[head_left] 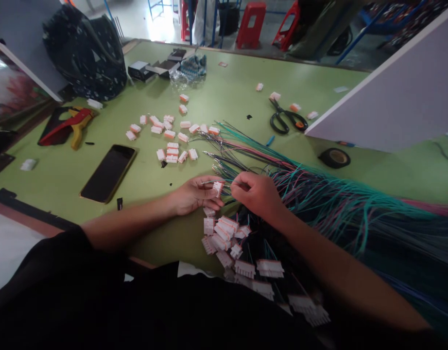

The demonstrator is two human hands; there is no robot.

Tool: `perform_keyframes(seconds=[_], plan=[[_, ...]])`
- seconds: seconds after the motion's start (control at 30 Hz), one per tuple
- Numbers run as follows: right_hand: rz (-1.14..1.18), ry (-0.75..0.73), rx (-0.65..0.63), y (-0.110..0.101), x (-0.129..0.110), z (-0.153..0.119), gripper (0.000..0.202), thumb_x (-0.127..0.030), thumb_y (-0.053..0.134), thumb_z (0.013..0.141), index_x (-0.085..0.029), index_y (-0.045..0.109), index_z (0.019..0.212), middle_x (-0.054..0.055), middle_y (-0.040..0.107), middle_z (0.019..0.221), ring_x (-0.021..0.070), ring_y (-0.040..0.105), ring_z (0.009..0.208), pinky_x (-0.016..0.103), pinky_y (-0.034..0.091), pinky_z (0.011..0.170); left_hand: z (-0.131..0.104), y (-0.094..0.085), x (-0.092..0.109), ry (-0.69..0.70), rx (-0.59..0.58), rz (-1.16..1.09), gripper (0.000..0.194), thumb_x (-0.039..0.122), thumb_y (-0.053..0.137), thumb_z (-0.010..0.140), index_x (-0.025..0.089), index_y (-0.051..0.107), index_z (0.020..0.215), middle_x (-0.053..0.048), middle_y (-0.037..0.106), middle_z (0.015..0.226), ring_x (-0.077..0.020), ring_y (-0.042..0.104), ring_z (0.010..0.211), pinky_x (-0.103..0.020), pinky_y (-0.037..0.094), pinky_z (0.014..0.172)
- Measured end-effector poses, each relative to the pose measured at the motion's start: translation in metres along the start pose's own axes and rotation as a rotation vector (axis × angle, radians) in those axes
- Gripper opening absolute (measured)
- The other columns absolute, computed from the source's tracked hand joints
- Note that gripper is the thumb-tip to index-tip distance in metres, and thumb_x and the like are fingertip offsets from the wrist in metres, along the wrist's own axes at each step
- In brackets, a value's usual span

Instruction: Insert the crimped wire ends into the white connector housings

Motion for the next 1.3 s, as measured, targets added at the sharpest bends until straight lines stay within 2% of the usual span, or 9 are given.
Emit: perform_keyframes(seconds=[0.4,0.6,0.77,0.87,0.93,1.0,1.1,1.2,1.3], plan=[[0.005,-0.031,-0.002,0.013,-0.002,-0.002,0.013,-0.023,0.048,0.069,-0.018,0.054,0.058,-0.003,0.049,0.05,0.0097,0.041,0.049,0.023,0.029,0.052,-0.004,-0.008,-0.001,0.022,0.161,0.134,0.046,0.018,0.079,0.058,0.01,0.062,0.1,0.0,0.067,0.062,-0.011,0.063,0.05,-0.02,0.052,0.05],[0.098,-0.034,-0.111,0.016,-0.001,0.003,0.013,-0.025,0.051,0.07,-0.017,0.057,0.062,-0.002,0.053,0.053,0.0091,0.043,0.05,0.022,0.032,0.053,-0.003,-0.012,-0.001,0.035,0.176,0.119,0.039,0.015,0.074,0.063,0.011,0.063,0.1,-0.001,0.067,0.066,-0.0113,0.065,0.056,-0.022,0.054,0.056],[0.046,-0.099,-0.035,0.01,-0.005,0.002,0.013,-0.019,0.049,0.071,-0.017,0.056,0.06,-0.003,0.052,0.052,0.0085,0.043,0.05,0.022,0.032,0.054,-0.003,-0.012,0.0,0.029,0.178,0.143,0.037,0.012,0.071,0.066,0.011,0.062,0.102,-0.001,0.067,0.068,-0.0106,0.064,0.056,-0.022,0.054,0.056],[0.026,-0.158,-0.045,0.008,-0.012,0.003,0.014,-0.02,0.049,0.074,-0.017,0.059,0.065,-0.001,0.058,0.057,0.009,0.047,0.052,0.022,0.035,0.055,-0.003,-0.01,0.0,0.021,0.164,0.119,0.038,0.011,0.071,0.065,0.011,0.061,0.101,0.0,0.067,0.066,-0.0111,0.065,0.055,-0.021,0.054,0.055],[-0.011,-0.224,-0.024,0.003,-0.022,0.004,0.014,-0.023,0.05,0.076,-0.017,0.063,0.075,0.001,0.064,0.067,0.0105,0.052,0.058,0.023,0.039,0.058,-0.003,-0.008,0.0,0.013,0.148,0.099,0.039,0.012,0.073,0.064,0.011,0.061,0.101,0.0,0.067,0.064,-0.0117,0.065,0.055,-0.021,0.054,0.054],[-0.112,-0.344,0.019,-0.001,-0.039,0.002,0.018,-0.023,0.048,0.08,-0.017,0.065,0.084,0.004,0.068,0.077,0.0138,0.057,0.068,0.026,0.042,0.065,-0.003,-0.007,0.001,0.016,0.135,0.079,0.037,0.014,0.075,0.062,0.012,0.061,0.097,-0.001,0.067,0.062,-0.0123,0.065,0.056,-0.021,0.054,0.055],[-0.24,-0.542,0.028,0.005,-0.065,-0.006,0.024,-0.019,0.044,0.082,-0.016,0.067,0.085,0.007,0.069,0.083,0.0178,0.059,0.081,0.03,0.044,0.074,-0.003,-0.005,0.003,0.033,0.115,0.06,0.028,0.016,0.077,0.06,0.011,0.062,0.083,-0.001,0.067,0.062,-0.0122,0.065,0.056,-0.02,0.054,0.054],[-0.092,-0.584,-0.043,0.006,-0.073,-0.011,0.026,-0.02,0.043,0.085,-0.019,0.067,0.091,0.004,0.069,0.087,0.0144,0.061,0.082,0.027,0.045,0.074,-0.004,-0.003,0.004,0.022,0.097,0.082,0.023,0.014,0.076,0.062,0.01,0.063,0.08,-0.002,0.067,0.063,-0.0119,0.065,0.057,-0.02,0.054,0.057],[0.137,-0.5,-0.127,-0.004,-0.062,-0.006,0.022,-0.027,0.047,0.085,-0.022,0.067,0.092,0.0,0.07,0.085,0.0106,0.061,0.075,0.023,0.045,0.068,-0.004,-0.005,0.002,0.002,0.089,0.096,0.03,0.012,0.073,0.065,0.011,0.063,0.093,-0.002,0.068,0.066,-0.0126,0.066,0.06,-0.022,0.054,0.059]])
Point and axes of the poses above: each hand's wrist, its own z-axis towards the middle knuckle, its own y-axis out of the palm, x = y × z, the point moved 10 cm from there along z, towards the middle knuckle
